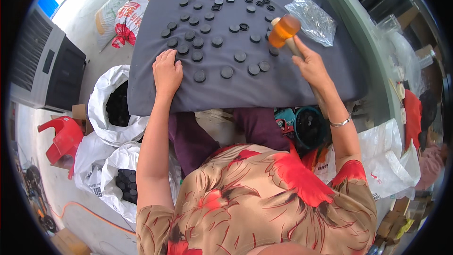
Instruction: The person taps black round caps with a mallet on a table, fits the caps together by hand, places them into a sack, and organizes rubber rings.
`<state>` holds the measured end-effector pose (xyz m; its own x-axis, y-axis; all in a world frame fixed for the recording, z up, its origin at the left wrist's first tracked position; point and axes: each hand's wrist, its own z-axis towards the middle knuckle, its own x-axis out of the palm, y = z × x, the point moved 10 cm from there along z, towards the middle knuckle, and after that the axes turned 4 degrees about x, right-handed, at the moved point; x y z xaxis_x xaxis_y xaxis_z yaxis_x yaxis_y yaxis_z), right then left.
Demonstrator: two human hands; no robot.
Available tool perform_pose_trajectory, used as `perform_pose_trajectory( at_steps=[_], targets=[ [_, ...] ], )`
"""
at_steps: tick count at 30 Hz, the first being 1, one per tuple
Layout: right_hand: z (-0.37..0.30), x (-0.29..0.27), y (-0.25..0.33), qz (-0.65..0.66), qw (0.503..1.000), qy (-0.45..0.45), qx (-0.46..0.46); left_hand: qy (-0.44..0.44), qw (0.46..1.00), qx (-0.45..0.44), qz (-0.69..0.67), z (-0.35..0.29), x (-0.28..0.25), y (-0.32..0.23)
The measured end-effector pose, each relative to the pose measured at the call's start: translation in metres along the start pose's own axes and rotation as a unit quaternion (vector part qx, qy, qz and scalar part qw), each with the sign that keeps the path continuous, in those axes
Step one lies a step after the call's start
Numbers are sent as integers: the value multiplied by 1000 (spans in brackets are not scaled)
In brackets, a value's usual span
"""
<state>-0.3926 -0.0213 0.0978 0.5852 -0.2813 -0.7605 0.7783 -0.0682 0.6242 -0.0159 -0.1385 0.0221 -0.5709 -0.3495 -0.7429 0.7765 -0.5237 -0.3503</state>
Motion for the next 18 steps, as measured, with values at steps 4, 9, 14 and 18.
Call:
perform_pose_trajectory(
  at_steps=[4,9,14,18],
  targets=[
    [19,-29,42,6,993,-7,114,-12,1000,3,6,1,-8,1],
    [43,23,-13,-160,987,28,5,1,1000,-6,-13,-1,-2,-1],
    [44,-4,16,-4,998,17,54,0,1000,-14,-9,0,-5,3],
    [43,3,13,-28,1000,7,-5,-9,1000,3,-5,2,-6,-2]
  ],
)
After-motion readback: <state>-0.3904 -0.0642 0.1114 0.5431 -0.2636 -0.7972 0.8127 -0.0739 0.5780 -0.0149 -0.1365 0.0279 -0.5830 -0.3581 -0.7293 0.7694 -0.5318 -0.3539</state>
